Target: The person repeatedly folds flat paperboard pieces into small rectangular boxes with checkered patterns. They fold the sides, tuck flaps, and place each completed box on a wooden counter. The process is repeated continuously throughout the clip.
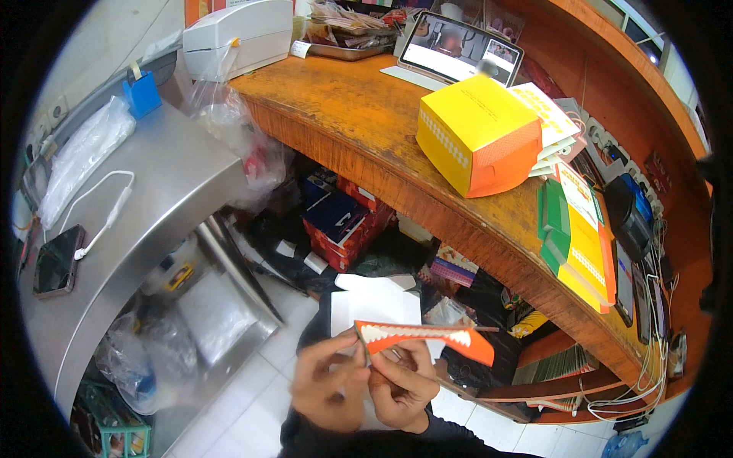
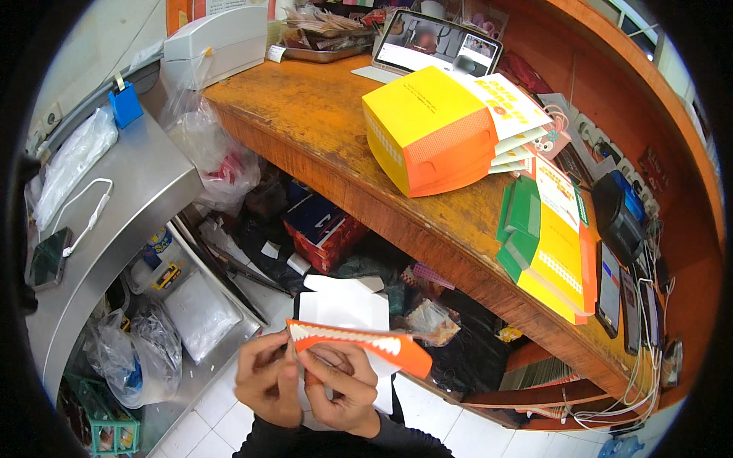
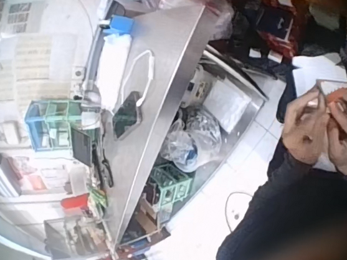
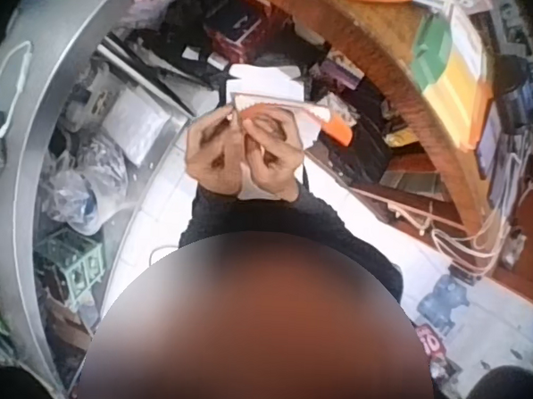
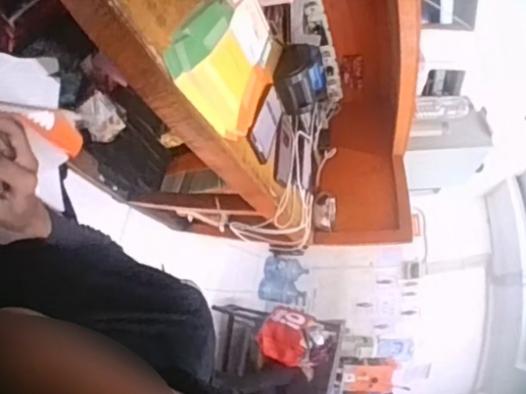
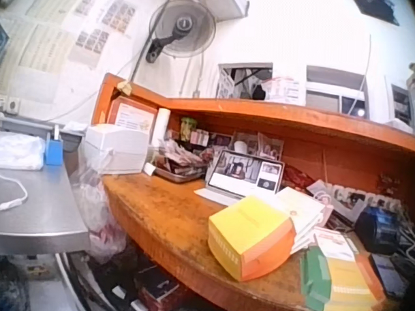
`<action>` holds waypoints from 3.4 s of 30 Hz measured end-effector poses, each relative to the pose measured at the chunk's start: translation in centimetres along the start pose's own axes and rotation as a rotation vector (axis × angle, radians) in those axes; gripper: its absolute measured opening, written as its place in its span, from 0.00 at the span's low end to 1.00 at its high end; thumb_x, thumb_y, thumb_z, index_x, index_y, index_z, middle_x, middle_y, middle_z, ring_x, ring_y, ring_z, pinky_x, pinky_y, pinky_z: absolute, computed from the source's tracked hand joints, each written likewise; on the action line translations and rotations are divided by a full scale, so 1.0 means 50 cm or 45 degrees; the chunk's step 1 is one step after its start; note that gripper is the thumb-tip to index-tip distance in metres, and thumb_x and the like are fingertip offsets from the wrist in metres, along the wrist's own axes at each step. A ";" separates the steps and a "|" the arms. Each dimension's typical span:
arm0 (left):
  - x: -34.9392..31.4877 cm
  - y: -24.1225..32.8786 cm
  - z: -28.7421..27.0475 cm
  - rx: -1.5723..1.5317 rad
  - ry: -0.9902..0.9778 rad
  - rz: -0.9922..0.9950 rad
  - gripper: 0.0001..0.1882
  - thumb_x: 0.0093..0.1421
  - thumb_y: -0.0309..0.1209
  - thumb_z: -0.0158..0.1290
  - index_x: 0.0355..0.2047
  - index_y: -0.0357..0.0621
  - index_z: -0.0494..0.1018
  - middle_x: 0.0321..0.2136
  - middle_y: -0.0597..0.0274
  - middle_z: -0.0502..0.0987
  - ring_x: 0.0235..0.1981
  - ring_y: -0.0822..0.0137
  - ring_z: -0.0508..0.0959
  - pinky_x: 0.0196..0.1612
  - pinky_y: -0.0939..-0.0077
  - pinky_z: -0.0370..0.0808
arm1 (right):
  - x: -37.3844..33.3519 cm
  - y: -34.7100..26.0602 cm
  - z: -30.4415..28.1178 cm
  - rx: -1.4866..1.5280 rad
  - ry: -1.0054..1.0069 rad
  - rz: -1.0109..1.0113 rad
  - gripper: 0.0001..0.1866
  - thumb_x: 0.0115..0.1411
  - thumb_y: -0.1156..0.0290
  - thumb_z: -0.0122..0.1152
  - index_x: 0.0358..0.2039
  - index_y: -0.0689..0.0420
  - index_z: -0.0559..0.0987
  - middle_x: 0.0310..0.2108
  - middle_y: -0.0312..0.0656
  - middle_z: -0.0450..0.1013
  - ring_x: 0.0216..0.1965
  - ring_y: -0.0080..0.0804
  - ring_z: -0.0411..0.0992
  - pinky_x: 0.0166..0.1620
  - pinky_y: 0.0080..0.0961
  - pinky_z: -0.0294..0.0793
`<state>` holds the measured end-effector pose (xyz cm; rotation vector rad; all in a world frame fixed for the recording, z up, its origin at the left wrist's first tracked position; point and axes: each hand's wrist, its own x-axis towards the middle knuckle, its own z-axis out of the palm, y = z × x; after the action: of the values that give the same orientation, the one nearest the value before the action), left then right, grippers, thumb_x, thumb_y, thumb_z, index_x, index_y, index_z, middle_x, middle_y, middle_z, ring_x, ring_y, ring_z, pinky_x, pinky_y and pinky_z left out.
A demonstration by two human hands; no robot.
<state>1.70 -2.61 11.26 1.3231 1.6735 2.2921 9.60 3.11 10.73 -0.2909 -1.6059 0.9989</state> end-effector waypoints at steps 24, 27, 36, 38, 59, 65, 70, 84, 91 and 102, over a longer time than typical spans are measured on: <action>0.052 0.003 -0.045 0.264 0.159 -0.002 0.17 0.50 0.23 0.64 0.40 0.42 0.73 0.34 0.55 0.74 0.33 0.69 0.78 0.23 0.85 0.73 | 0.072 -0.007 -0.066 -0.359 -0.223 -0.247 0.16 0.44 0.85 0.66 0.36 0.58 0.83 0.36 0.47 0.77 0.35 0.38 0.78 0.37 0.26 0.78; 0.033 -0.004 -0.070 -0.199 -0.216 -0.283 0.17 0.47 0.23 0.66 0.38 0.39 0.75 0.37 0.52 0.75 0.31 0.69 0.79 0.28 0.82 0.75 | 0.075 -0.002 -0.066 -0.396 -0.390 -0.291 0.13 0.45 0.85 0.66 0.32 0.57 0.82 0.33 0.47 0.76 0.33 0.39 0.78 0.36 0.27 0.78; 0.028 0.006 -0.045 -0.315 0.010 -0.488 0.10 0.50 0.15 0.60 0.34 0.33 0.77 0.33 0.50 0.79 0.31 0.65 0.82 0.33 0.80 0.79 | 0.072 -0.025 -0.092 0.301 -0.477 0.365 0.15 0.46 0.88 0.64 0.37 0.65 0.78 0.43 0.57 0.77 0.48 0.50 0.76 0.51 0.37 0.75; 0.031 0.010 -0.050 -0.293 -0.040 -0.435 0.10 0.48 0.16 0.61 0.34 0.32 0.78 0.32 0.50 0.79 0.32 0.63 0.82 0.34 0.78 0.79 | 0.072 -0.024 -0.106 0.356 -0.546 0.398 0.15 0.45 0.88 0.65 0.36 0.64 0.80 0.44 0.57 0.76 0.48 0.52 0.75 0.52 0.39 0.74; -0.010 0.046 -0.010 -0.073 -0.107 -0.259 0.10 0.49 0.19 0.62 0.31 0.23 0.76 0.30 0.40 0.80 0.20 0.62 0.81 0.15 0.79 0.78 | 0.063 -0.042 -0.084 -0.307 -0.232 -0.107 0.14 0.42 0.83 0.70 0.32 0.56 0.86 0.43 0.48 0.77 0.44 0.42 0.77 0.48 0.32 0.77; -0.012 0.038 -0.016 -0.032 0.003 -0.241 0.15 0.57 0.22 0.58 0.42 0.24 0.69 0.32 0.43 0.78 0.17 0.62 0.79 0.14 0.79 0.77 | 0.055 -0.043 -0.083 -0.332 -0.371 -0.117 0.21 0.47 0.82 0.69 0.43 0.56 0.78 0.49 0.52 0.74 0.49 0.49 0.74 0.50 0.36 0.73; -0.011 0.056 -0.034 -0.397 -0.001 -0.683 0.11 0.54 0.20 0.60 0.38 0.32 0.76 0.35 0.44 0.80 0.26 0.59 0.83 0.21 0.78 0.78 | 0.051 0.003 -0.096 -0.049 -0.515 -0.023 0.22 0.51 0.87 0.60 0.41 0.55 0.62 0.52 0.60 0.71 0.51 0.54 0.73 0.52 0.39 0.71; 0.048 0.028 -0.045 0.661 -0.479 0.182 0.30 0.40 0.29 0.70 0.47 0.51 0.77 0.23 0.65 0.74 0.22 0.66 0.72 0.29 0.73 0.68 | 0.085 -0.021 -0.152 -0.270 -0.346 0.248 0.31 0.49 0.76 0.72 0.55 0.64 0.72 0.48 0.54 0.75 0.45 0.32 0.77 0.46 0.25 0.76; 0.026 0.022 -0.037 0.539 -0.243 0.205 0.19 0.36 0.26 0.70 0.31 0.44 0.78 0.19 0.60 0.76 0.17 0.68 0.76 0.26 0.75 0.73 | 0.090 0.010 -0.152 -0.512 -0.440 0.054 0.27 0.37 0.82 0.66 0.44 0.55 0.82 0.36 0.47 0.80 0.37 0.42 0.78 0.48 0.34 0.73; 0.052 0.022 -0.071 0.117 -0.418 -0.055 0.09 0.41 0.16 0.60 0.23 0.42 0.78 0.25 0.57 0.80 0.24 0.63 0.80 0.29 0.78 0.75 | 0.064 0.071 -0.135 -0.523 -0.060 -0.027 0.42 0.43 0.73 0.75 0.56 0.62 0.60 0.57 0.55 0.63 0.55 0.45 0.66 0.57 0.35 0.64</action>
<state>-1.68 -4.66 13.47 1.5615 1.6905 1.8675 13.56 10.34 10.16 -0.5304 -1.8483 0.6562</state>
